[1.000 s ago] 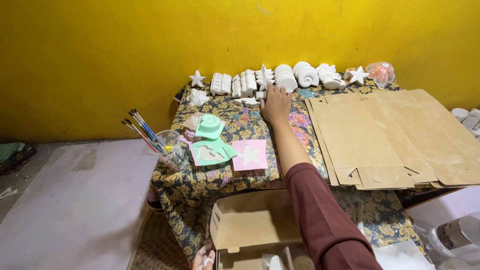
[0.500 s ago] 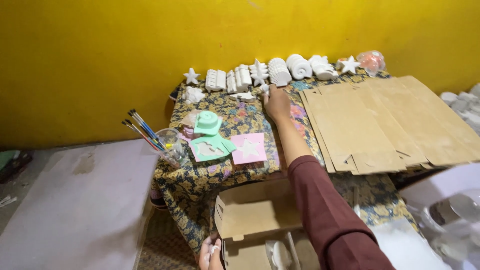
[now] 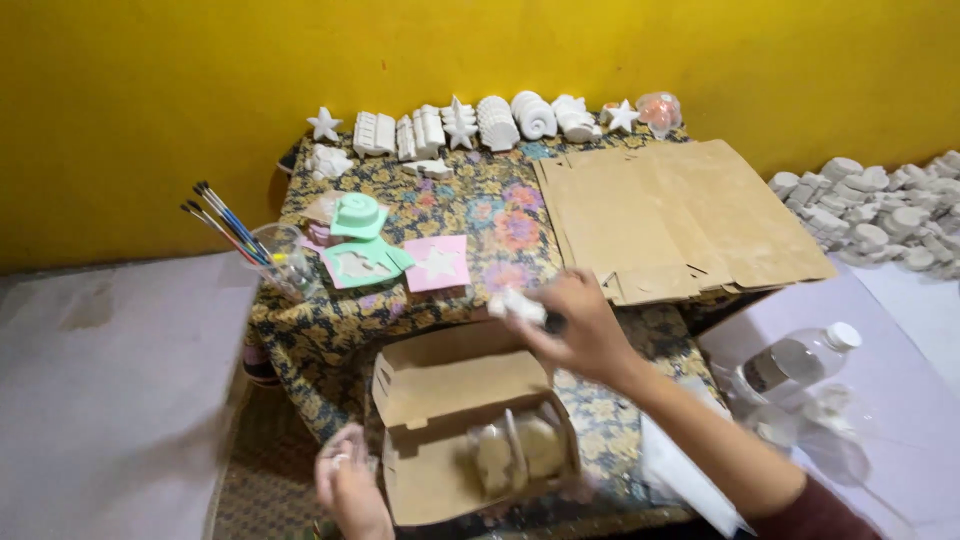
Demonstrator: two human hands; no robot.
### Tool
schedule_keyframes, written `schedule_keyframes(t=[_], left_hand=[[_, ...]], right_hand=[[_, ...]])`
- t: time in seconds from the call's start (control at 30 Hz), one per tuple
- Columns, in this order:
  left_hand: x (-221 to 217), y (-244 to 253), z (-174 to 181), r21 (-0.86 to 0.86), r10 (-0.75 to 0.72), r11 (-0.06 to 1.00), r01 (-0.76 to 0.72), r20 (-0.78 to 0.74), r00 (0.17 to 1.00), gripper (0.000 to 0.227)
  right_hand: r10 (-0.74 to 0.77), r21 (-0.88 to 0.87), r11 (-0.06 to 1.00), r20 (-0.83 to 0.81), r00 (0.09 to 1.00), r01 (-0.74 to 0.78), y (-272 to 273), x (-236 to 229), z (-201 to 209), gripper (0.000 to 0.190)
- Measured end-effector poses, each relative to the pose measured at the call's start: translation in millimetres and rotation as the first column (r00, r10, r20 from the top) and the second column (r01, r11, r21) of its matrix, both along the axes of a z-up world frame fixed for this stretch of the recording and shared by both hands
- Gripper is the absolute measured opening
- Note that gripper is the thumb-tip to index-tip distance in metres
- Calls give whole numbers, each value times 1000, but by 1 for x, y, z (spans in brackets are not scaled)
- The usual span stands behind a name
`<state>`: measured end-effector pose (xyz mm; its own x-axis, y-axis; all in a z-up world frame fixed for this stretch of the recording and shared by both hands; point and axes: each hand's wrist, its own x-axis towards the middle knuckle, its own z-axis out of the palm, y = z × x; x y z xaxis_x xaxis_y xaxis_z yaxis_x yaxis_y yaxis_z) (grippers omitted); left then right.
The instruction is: Picking up small white star-shaped decorative items and placing them into individual plastic bags.
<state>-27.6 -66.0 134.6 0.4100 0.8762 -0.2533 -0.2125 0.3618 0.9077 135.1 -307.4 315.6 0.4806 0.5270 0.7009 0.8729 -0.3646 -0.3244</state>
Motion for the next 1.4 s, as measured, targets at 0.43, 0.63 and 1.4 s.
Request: schedule_keyframes(t=[0.43,0.63,1.4], left_hand=[[-1,-120,83,502,-497,655,565,-276,822,29],[36,-164,69,234,-810,372,898,-391,438,60],[42,-171,48,-345,-898,237,908,280,340,65]], right_hand=[[-120,180,962,-399,909,206,-56,-61,-138,21],[-265,67,961,-50,963,268,-56,-74,-130,35],[-223,131,802,-840,495,583,-126,-33,-106,14]])
